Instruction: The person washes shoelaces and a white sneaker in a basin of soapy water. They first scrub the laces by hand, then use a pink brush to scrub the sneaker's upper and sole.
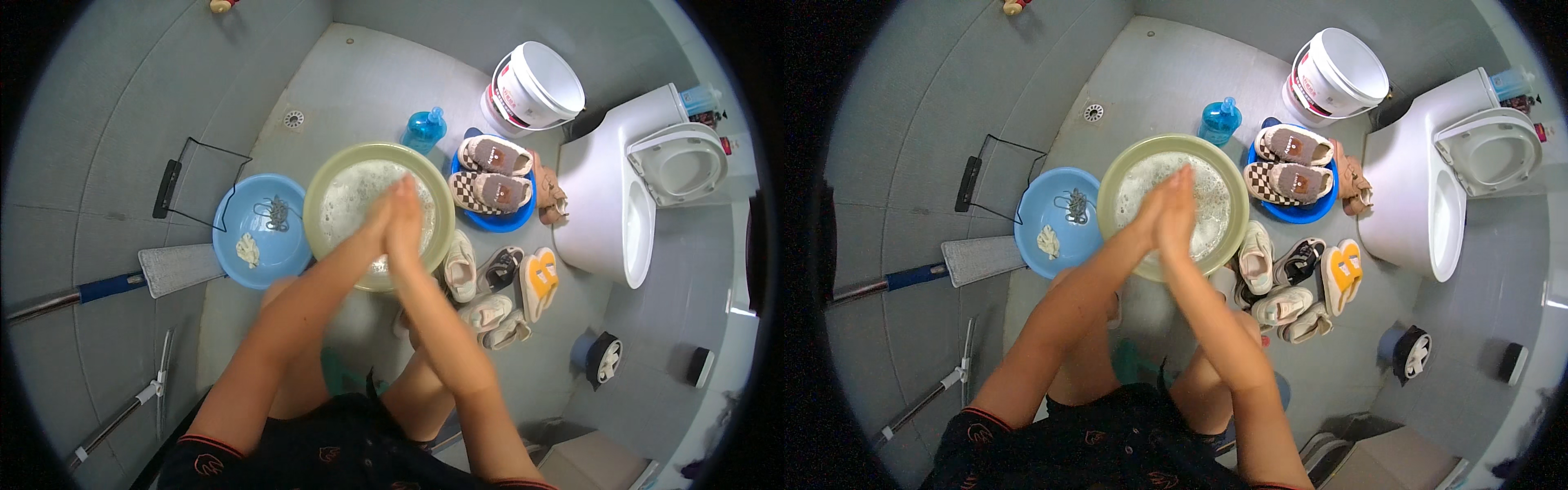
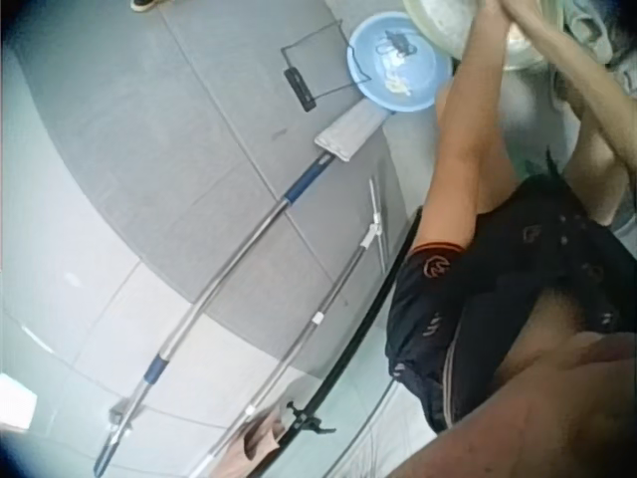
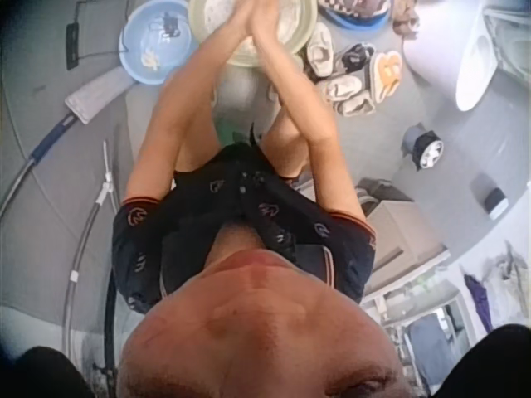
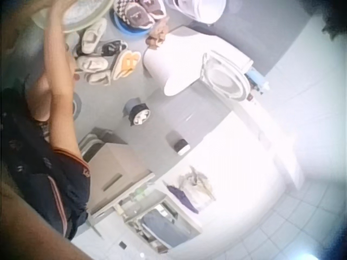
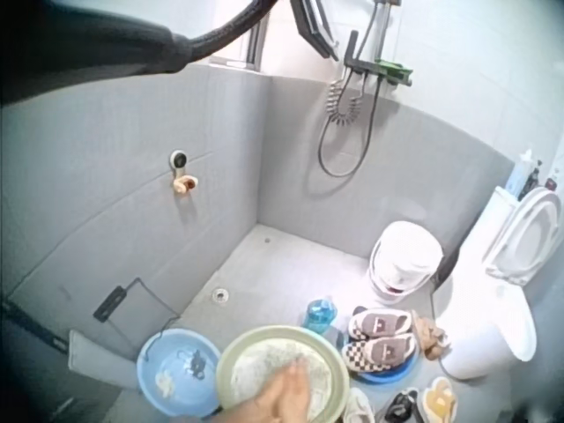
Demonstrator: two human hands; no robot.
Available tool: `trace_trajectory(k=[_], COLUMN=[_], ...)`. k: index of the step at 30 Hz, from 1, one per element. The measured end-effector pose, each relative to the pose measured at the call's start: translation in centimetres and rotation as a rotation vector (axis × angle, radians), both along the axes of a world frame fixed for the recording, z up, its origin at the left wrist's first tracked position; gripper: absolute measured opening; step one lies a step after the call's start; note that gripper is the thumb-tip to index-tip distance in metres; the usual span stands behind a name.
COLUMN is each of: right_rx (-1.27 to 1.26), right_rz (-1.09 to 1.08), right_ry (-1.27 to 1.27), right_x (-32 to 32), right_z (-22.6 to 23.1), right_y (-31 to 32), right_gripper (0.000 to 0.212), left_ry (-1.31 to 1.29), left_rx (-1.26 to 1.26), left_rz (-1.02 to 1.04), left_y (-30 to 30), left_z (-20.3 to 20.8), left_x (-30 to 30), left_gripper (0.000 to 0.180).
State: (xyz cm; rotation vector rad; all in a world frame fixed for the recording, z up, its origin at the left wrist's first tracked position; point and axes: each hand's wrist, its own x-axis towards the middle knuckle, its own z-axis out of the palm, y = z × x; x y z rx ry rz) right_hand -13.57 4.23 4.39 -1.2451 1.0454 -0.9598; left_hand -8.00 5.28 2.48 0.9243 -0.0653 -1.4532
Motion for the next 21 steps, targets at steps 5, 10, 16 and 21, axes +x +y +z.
trace_trajectory(k=[5, 10, 16, 21], right_rx=[-0.206, 0.072, -0.232, 0.131], right_rz=[0.002, -0.041, 0.106, -0.099], right_ry=[0.149, 0.171, 0.138, 0.019], right_x=[0.8, 0.0, 1.2, -0.3], right_z=[-2.9, -1.4, 3.0, -0.7], right_y=[-0.3, -2.4, 2.8, -4.2], right_gripper=[0.047, 0.047, 0.047, 0.049], left_ry=[-0.013, 0.071, -0.145, 0.08], left_rx=[-0.04, -0.025, -0.074, -0.018], left_rz=[-0.011, -0.061, 0.051, -0.066], left_y=[0.6, 1.4, 0.8, 1.6], left_z=[1.1, 1.6, 0.4, 3.3], left_x=[0.3, -1.6, 1.9, -1.3], left_gripper=[0.047, 0.045, 0.048, 0.045])
